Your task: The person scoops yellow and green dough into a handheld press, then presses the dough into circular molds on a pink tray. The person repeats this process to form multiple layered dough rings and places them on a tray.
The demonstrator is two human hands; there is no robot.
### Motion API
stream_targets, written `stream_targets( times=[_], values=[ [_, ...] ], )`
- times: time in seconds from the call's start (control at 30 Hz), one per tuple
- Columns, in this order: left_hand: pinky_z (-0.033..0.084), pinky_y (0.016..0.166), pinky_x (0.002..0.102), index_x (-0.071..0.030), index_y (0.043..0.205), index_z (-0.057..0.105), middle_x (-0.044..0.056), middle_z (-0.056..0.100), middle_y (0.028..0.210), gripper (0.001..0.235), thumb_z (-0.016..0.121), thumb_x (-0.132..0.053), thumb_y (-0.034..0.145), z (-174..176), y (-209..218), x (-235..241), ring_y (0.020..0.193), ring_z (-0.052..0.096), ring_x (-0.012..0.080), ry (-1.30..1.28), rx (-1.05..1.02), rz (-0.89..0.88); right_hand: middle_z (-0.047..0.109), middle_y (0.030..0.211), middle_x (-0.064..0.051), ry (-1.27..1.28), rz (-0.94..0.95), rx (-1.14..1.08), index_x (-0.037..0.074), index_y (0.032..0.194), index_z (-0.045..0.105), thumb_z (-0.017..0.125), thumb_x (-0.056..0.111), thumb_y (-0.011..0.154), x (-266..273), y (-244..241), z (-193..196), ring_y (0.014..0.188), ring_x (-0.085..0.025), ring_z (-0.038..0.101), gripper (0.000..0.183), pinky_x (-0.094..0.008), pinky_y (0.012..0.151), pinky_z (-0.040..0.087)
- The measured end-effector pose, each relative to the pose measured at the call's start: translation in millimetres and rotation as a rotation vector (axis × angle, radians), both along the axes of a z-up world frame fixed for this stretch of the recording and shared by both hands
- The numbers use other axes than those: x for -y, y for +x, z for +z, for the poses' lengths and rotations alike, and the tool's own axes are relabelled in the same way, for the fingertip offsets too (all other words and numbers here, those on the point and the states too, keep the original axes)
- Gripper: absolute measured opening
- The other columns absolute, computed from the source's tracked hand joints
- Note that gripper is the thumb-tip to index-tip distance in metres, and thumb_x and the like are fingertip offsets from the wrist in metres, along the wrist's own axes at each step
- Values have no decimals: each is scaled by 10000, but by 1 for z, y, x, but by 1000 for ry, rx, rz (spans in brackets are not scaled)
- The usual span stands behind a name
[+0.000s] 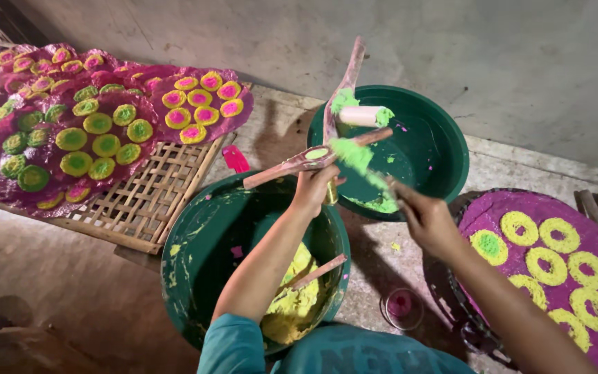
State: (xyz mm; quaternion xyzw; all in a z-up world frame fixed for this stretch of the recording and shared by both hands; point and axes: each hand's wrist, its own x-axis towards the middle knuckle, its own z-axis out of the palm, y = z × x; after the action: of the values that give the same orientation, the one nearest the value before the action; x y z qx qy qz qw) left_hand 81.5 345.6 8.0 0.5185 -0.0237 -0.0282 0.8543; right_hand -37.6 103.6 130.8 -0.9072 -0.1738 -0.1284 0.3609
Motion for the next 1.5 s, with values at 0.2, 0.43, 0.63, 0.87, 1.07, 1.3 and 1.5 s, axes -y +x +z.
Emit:
stream_targets(
  times=[0.2, 0.43, 0.63, 0.87, 1.07, 1.3, 1.5],
  values=[
    [555, 853, 381, 1, 1241, 625, 188, 655, 1256, 763, 868, -334, 600, 69, -41, -37, 1015, 645, 318, 1435, 1019, 585, 775, 818, -97, -697, -78, -388, 413, 1348, 661, 609, 436, 983, 1, 0, 112, 715, -284, 729, 370, -432, 657, 583],
    [556, 935, 378, -84, 1212, 649, 148, 684, 1278, 451, 805, -226, 814, 77, -86, -19, 1098, 670, 270, 1232, 765, 22, 698, 879, -60, -1205, 312, 220, 157, 1267, 605, 584, 202, 908, -55, -6, 91, 709, -222, 725, 362, -359, 546, 570],
    [550, 941, 373, -91, 1205, 673, 124, 725, 1151, 375, 756, -226, 865, 78, -108, -52, 1076, 707, 276, 901, 416, -150, 639, 931, -41, -1225, 396, 288, 100, 1126, 635, 631, 116, 802, -31, -39, 119, 685, -184, 689, 324, -315, 506, 563],
    [549, 972, 395, -80, 1201, 664, 179, 665, 1285, 446, 806, -238, 810, 83, -106, -45, 1136, 668, 340, 1077, 706, -6, 661, 887, -39, -1184, 355, 256, 128, 1005, 652, 620, 149, 810, -56, -28, 136, 670, -195, 712, 199, -335, 518, 571],
    [547, 1002, 397, -71, 1262, 649, 154, 692, 1261, 387, 685, -185, 894, 76, -110, -38, 1153, 685, 315, 948, 569, -91, 682, 823, -80, -1110, 453, 286, 54, 1089, 657, 582, 143, 871, -57, -35, 88, 667, -218, 717, 247, -345, 508, 572],
    [564, 935, 372, -98, 1127, 660, 105, 713, 1116, 299, 793, -288, 938, 87, -78, -49, 1056, 704, 275, 1182, 563, 270, 719, 1150, -180, -290, 171, 74, 10, 1287, 627, 602, 44, 901, -21, -32, 90, 907, -352, 733, 389, -420, 725, 595],
    [548, 991, 434, -73, 1323, 612, 184, 538, 1487, 616, 780, -218, 748, 92, -60, -50, 1255, 603, 400, 1468, 792, 510, 697, 1250, -239, 105, 217, 86, 6, 1381, 613, 620, 49, 966, -52, -35, -17, 1123, -373, 693, 417, -408, 976, 519]
  ],
)
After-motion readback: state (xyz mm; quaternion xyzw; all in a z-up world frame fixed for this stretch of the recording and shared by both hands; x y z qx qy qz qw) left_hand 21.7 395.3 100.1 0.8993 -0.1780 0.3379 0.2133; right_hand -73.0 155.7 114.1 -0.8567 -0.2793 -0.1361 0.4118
